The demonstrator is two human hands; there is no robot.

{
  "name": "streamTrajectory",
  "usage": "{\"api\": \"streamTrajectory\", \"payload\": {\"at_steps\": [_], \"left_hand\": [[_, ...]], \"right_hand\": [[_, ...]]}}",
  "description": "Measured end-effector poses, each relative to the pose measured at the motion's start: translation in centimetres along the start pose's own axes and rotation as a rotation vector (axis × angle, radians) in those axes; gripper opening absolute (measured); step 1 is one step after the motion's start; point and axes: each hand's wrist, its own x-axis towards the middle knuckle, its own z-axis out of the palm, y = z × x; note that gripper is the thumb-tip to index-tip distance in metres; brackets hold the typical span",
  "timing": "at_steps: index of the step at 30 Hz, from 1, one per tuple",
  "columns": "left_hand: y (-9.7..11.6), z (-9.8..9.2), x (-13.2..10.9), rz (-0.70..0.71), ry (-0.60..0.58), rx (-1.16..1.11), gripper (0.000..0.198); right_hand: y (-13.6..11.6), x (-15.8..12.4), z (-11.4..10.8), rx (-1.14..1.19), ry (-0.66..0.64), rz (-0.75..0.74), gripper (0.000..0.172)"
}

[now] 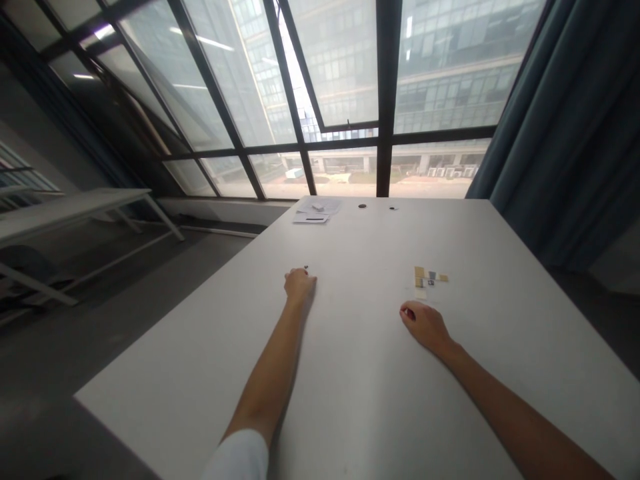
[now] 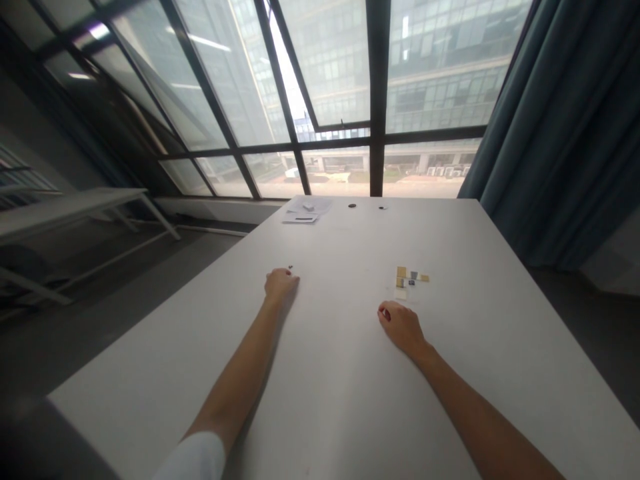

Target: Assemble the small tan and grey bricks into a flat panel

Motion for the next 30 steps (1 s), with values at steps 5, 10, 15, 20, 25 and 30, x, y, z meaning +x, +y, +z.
{"api": "streamTrajectory", "payload": {"at_steps": [5, 10, 15, 20, 25, 30], "left_hand": [[0.2, 0.6, -0.2, 0.004, 0.015, 0.006, 0.028], [0.5, 0.7, -0.1, 0.018, 0.016, 0.009, 0.022], [2.6, 0.0, -0.9, 0.305, 0.015, -0.075, 0.019], [7.4, -0.2, -4.8, 1.003, -0.116, -0.273, 0.018], [11.2, 0.8, -10.0, 1.27, -0.223, -0.318, 0.017], [11.7, 2.8, -12.2, 1.335, -0.205, -0.36, 0.019]], "right_hand": [[0.1, 0.0, 0.1, -0.001, 0.001, 0.011, 0.022], [0.5, 0.1, 0.5, 0.024, 0.019, -0.014, 0.021], [0.5, 0.1, 0.6, 0.026, 0.039, -0.029, 0.02], [0.2, 0.2, 0.6, 0.04, 0.043, -0.02, 0.018], [0.3, 0.4, 0.6, 0.14, 0.107, -0.039, 0.019], [0.4, 0.3, 0.6, 0.274, 0.162, -0.085, 0.028]]}}
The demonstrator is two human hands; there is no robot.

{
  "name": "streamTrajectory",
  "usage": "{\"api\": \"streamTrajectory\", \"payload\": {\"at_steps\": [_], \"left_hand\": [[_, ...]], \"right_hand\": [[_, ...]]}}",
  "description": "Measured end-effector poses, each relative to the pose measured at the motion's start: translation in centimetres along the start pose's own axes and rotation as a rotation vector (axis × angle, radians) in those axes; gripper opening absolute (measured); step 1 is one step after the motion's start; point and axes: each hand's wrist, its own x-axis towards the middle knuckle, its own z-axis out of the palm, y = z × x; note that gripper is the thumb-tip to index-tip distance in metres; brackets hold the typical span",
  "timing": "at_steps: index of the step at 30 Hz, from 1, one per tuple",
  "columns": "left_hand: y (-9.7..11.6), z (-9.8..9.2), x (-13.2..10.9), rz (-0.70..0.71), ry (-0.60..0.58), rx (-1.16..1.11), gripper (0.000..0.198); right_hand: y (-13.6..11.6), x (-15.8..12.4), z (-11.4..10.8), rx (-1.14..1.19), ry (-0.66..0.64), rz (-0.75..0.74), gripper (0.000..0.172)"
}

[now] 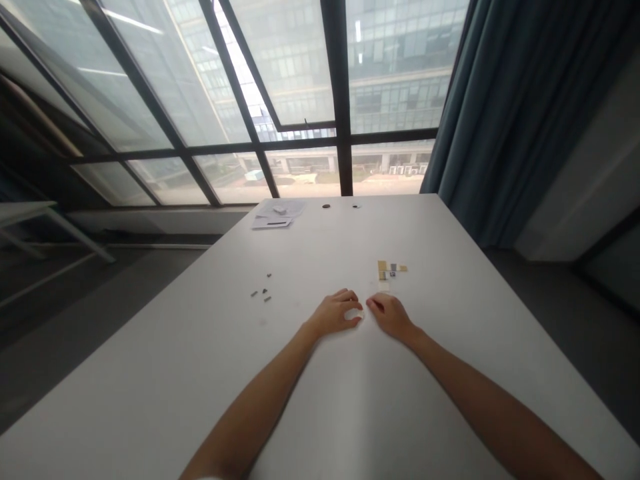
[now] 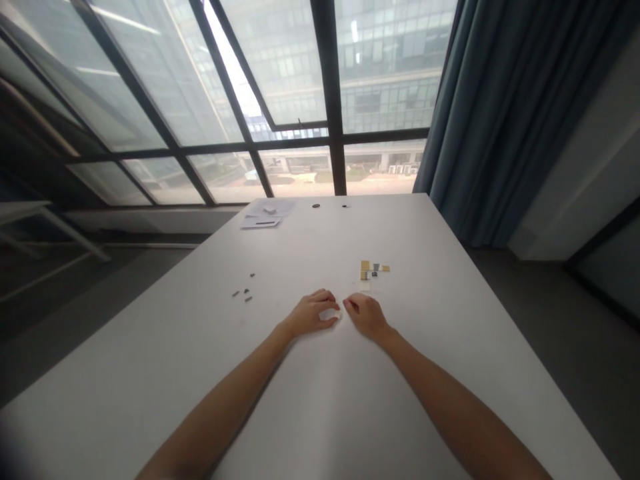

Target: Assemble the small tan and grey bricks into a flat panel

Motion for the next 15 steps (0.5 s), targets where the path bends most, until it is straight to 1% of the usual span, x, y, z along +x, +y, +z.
{"api": "streamTrajectory", "payload": {"at_steps": [2, 5, 10, 15], "left_hand": [[0.01, 0.62, -0.15, 0.026, 0.016, -0.007, 0.021], [-0.01, 0.96, -0.15, 0.04, 0.045, -0.022, 0.022], [-0.1, 0.83, -0.13, 0.071, 0.065, -0.067, 0.021], [-0.34, 0.75, -0.39, 0.092, 0.084, -0.101, 0.021]], "right_hand": [[-0.08, -0.08, -0.01, 0.033, -0.026, -0.04, 0.03], [-0.09, -0.17, -0.06, 0.086, -0.053, -0.08, 0.026], [0.32, -0.14, -0.05, 0.154, -0.076, -0.078, 0.019], [0.5, -0.2, -0.04, 0.191, -0.093, -0.095, 0.022]]}}
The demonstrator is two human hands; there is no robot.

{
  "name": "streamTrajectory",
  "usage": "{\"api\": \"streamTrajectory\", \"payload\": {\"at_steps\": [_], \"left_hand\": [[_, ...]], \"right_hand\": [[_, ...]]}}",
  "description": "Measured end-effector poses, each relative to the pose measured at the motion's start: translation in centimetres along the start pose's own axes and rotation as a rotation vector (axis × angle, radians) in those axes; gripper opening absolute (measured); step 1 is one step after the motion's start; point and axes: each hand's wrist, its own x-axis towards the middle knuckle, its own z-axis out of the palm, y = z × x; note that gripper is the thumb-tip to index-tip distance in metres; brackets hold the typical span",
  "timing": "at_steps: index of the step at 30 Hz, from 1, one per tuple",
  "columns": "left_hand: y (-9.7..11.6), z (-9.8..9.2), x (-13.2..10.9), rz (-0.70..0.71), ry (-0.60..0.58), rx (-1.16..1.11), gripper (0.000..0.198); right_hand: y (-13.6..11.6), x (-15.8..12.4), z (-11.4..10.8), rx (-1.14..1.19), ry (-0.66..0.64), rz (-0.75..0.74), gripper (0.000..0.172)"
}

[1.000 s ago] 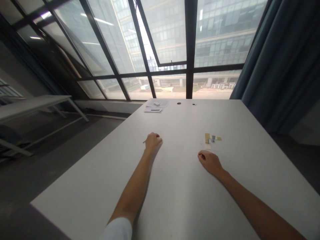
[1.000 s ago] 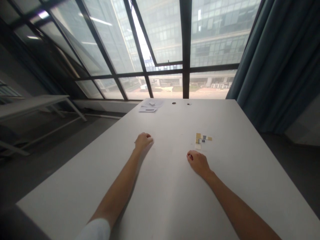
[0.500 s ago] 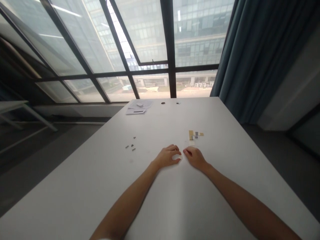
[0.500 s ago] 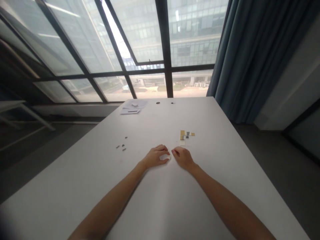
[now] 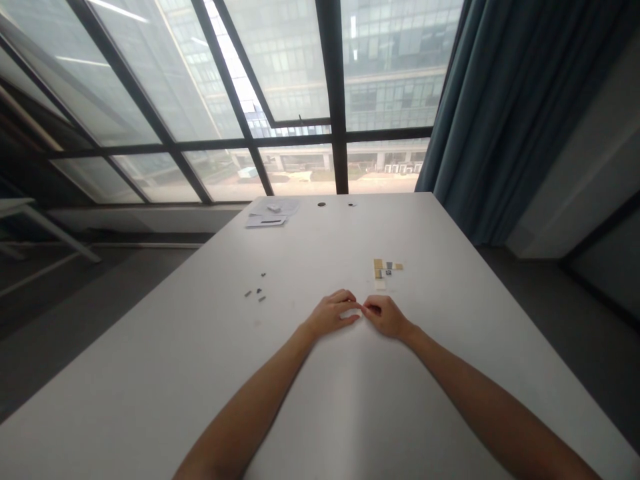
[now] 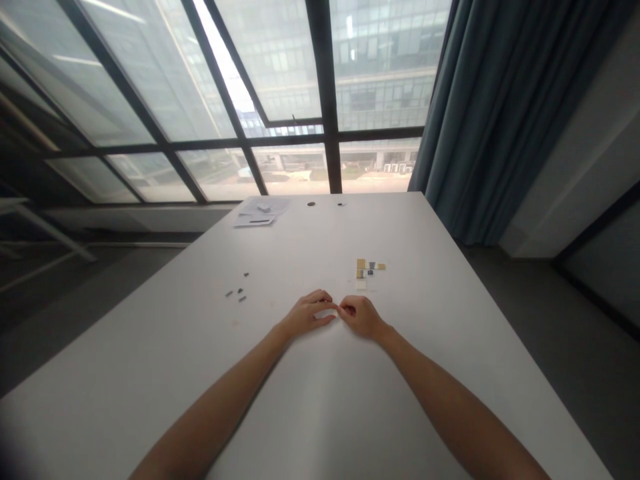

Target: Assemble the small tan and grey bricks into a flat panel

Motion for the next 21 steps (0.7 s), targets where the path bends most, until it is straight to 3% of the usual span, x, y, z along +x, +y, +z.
{"api": "streamTrajectory", "payload": {"at_steps": [3, 9, 21], "left_hand": [[0.0, 0.2, -0.1, -0.045, 0.043, -0.003, 0.025], [0.7, 1.0, 0.1, -0.271, 0.213, 0.018, 0.036], [1.1, 0.8, 0.2, -0.213, 0.201, 0.038, 0.017]], "right_hand": [[0.0, 0.1, 0.0, 0.036, 0.034, -0.002, 0.023], [0.1, 0.2, -0.1, 0.055, 0.18, 0.015, 0.024], [-0.4, 0.2, -0.2, 0.04, 0.142, 0.005, 0.026]]}}
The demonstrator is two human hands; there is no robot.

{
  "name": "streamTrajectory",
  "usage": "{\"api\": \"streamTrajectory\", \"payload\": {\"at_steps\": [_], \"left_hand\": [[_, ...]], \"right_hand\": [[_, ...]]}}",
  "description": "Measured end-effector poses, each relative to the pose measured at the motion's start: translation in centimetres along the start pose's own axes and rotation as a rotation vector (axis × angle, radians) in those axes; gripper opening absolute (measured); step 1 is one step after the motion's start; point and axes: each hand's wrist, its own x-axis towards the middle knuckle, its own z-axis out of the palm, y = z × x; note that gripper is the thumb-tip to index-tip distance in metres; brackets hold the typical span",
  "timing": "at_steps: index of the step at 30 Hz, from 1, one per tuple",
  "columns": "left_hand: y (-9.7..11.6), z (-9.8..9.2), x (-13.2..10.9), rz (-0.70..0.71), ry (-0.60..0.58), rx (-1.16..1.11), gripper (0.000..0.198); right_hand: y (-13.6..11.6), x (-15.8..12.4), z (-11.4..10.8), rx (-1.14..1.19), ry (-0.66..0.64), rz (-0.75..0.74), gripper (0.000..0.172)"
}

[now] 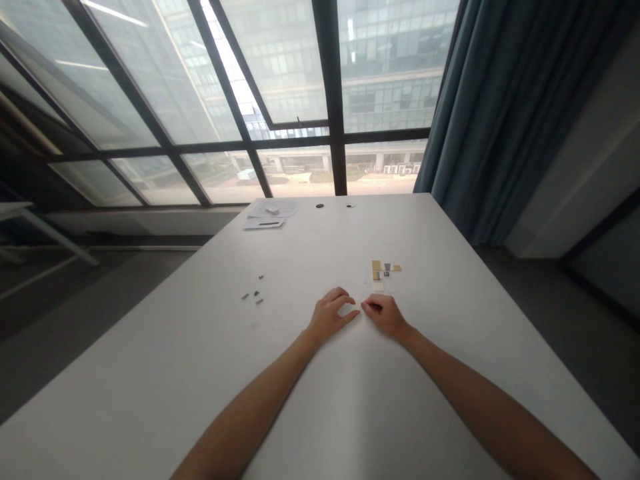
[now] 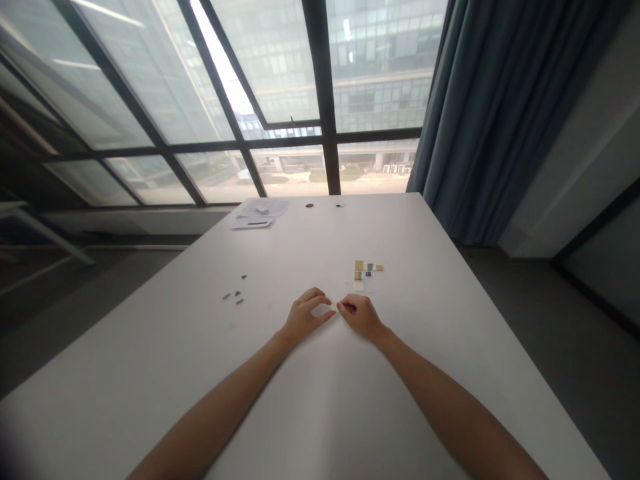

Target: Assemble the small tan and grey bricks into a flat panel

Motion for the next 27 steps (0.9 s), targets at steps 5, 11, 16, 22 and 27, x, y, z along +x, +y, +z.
{"api": "streamTrajectory", "payload": {"at_steps": [5, 11, 16, 22, 27], "left_hand": [[0.0, -0.2, 0.0, 0.008, -0.022, -0.026, 0.014], [-0.6, -0.1, -0.1, -0.037, 0.002, -0.056, 0.015], [-1.1, 0.1, -0.1, -0.049, -0.002, -0.082, 0.017], [-1.3, 0.1, -0.2, -0.046, -0.022, -0.103, 0.017], [-1.4, 0.1, -0.3, -0.055, -0.017, -0.109, 0.021]], "right_hand": [[0.0, 0.0, 0.1, -0.031, -0.015, -0.002, 0.029], [0.1, -0.2, 0.0, -0.109, -0.009, -0.033, 0.018], [-0.1, -0.2, -0.1, -0.159, -0.024, -0.095, 0.032], [-0.1, -0.1, 0.0, -0.17, -0.062, -0.118, 0.02], [0.0, -0.1, 0.0, -0.171, -0.058, -0.11, 0.017]]}}
